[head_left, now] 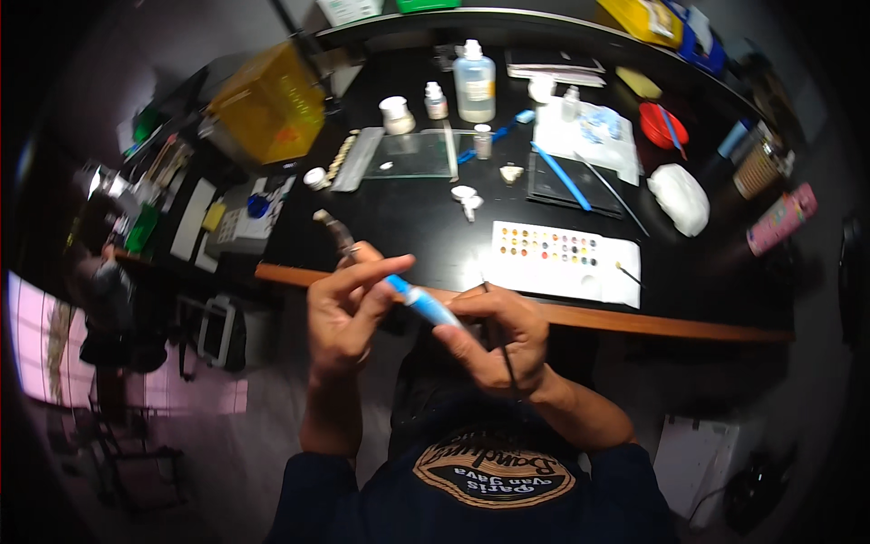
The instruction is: Applying stain and characterization to a dental prosthesis using a fine brush.
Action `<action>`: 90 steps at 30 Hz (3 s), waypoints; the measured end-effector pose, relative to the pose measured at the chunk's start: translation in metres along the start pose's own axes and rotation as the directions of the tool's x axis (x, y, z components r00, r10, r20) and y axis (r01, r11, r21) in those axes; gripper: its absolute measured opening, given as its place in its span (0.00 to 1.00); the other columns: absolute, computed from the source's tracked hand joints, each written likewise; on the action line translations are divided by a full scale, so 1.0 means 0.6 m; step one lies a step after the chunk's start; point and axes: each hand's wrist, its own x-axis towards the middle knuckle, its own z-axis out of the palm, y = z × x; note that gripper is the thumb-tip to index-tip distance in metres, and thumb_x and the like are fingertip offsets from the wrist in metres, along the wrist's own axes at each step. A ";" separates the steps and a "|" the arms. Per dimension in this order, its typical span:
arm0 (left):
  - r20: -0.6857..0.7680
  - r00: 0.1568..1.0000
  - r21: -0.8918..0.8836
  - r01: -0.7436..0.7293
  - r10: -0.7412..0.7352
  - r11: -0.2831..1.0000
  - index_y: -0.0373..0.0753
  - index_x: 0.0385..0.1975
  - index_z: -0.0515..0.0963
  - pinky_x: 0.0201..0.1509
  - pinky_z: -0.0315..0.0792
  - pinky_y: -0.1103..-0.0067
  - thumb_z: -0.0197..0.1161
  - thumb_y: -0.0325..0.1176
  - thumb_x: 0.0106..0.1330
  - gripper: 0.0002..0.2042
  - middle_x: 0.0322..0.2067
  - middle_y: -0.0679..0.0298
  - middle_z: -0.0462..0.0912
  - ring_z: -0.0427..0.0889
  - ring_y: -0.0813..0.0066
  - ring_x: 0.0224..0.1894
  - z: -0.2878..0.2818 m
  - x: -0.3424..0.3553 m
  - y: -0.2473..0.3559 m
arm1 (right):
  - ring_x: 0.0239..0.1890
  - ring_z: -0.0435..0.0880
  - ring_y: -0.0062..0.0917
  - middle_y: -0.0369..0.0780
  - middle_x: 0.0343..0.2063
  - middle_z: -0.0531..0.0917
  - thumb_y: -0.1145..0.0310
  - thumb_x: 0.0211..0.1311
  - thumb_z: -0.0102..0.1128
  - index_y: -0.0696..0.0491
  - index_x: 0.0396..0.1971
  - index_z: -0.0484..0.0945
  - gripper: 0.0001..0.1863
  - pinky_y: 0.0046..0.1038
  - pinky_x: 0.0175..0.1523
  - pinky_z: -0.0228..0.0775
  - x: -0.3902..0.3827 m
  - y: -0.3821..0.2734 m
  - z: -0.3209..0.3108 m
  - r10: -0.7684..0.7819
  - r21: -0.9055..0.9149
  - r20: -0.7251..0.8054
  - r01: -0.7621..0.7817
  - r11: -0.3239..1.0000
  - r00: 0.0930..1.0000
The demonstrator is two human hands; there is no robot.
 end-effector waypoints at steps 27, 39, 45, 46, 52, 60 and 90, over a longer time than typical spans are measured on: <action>-0.047 0.999 0.902 0.049 -0.014 0.429 0.34 0.39 0.87 0.38 0.77 0.70 0.80 0.38 0.51 0.18 0.29 0.52 0.83 0.84 0.59 0.30 -0.051 0.118 -0.069 | 0.24 0.68 0.11 0.33 0.26 0.75 0.78 0.56 0.75 0.57 0.26 0.75 0.12 0.17 0.27 0.59 0.170 0.037 -0.270 -0.109 -0.538 -0.125 0.025 0.843 0.986; 0.290 0.943 0.800 -0.331 0.161 0.500 0.35 0.37 0.89 0.36 0.74 0.68 0.80 0.38 0.52 0.16 0.27 0.56 0.78 0.80 0.61 0.30 0.085 0.295 -0.169 | 0.28 0.69 0.19 0.37 0.24 0.74 0.72 0.73 0.55 0.57 0.33 0.70 0.07 0.27 0.35 0.64 0.177 0.104 -0.281 0.059 -0.536 -0.237 -0.181 0.824 0.970; 0.279 0.957 0.832 -0.282 0.078 0.477 0.35 0.37 0.89 0.37 0.74 0.66 0.80 0.40 0.52 0.18 0.28 0.56 0.79 0.81 0.60 0.31 0.107 0.295 -0.187 | 0.24 0.68 0.20 0.38 0.21 0.72 0.72 0.76 0.51 0.58 0.35 0.68 0.07 0.28 0.31 0.62 0.183 0.101 -0.277 -0.024 -0.576 -0.189 -0.091 0.813 0.982; 0.273 0.960 0.833 -0.269 0.064 0.483 0.35 0.37 0.89 0.37 0.74 0.66 0.80 0.40 0.52 0.18 0.28 0.56 0.79 0.81 0.60 0.31 0.107 0.295 -0.191 | 0.24 0.68 0.20 0.38 0.21 0.72 0.72 0.76 0.51 0.58 0.35 0.68 0.07 0.28 0.31 0.62 0.183 0.104 -0.275 -0.008 -0.574 -0.187 -0.103 0.813 0.982; 0.313 0.949 0.800 -0.282 0.033 0.529 0.36 0.38 0.89 0.33 0.73 0.67 0.78 0.37 0.54 0.14 0.25 0.57 0.79 0.81 0.63 0.28 0.100 0.299 -0.199 | 0.24 0.69 0.20 0.38 0.21 0.71 0.73 0.76 0.53 0.57 0.36 0.67 0.07 0.28 0.31 0.64 0.179 0.118 -0.260 0.069 -0.613 -0.113 -0.124 0.780 0.991; 0.437 0.896 0.683 -0.275 -0.077 0.677 0.36 0.38 0.90 0.33 0.73 0.72 0.79 0.32 0.52 0.13 0.26 0.57 0.82 0.79 0.69 0.27 0.068 0.277 -0.176 | 0.31 0.70 0.20 0.39 0.28 0.72 0.74 0.76 0.54 0.55 0.38 0.63 0.08 0.27 0.39 0.68 0.166 0.152 -0.239 0.134 -0.565 0.012 -0.104 0.818 0.991; 0.463 0.881 0.682 -0.286 -0.095 0.674 0.33 0.38 0.89 0.43 0.80 0.68 0.78 0.31 0.53 0.14 0.29 0.51 0.86 0.87 0.60 0.31 0.065 0.275 -0.195 | 0.33 0.66 0.13 0.36 0.32 0.72 0.73 0.78 0.50 0.52 0.35 0.60 0.10 0.19 0.38 0.65 0.166 0.150 -0.235 0.266 -0.525 0.059 -0.196 0.828 0.962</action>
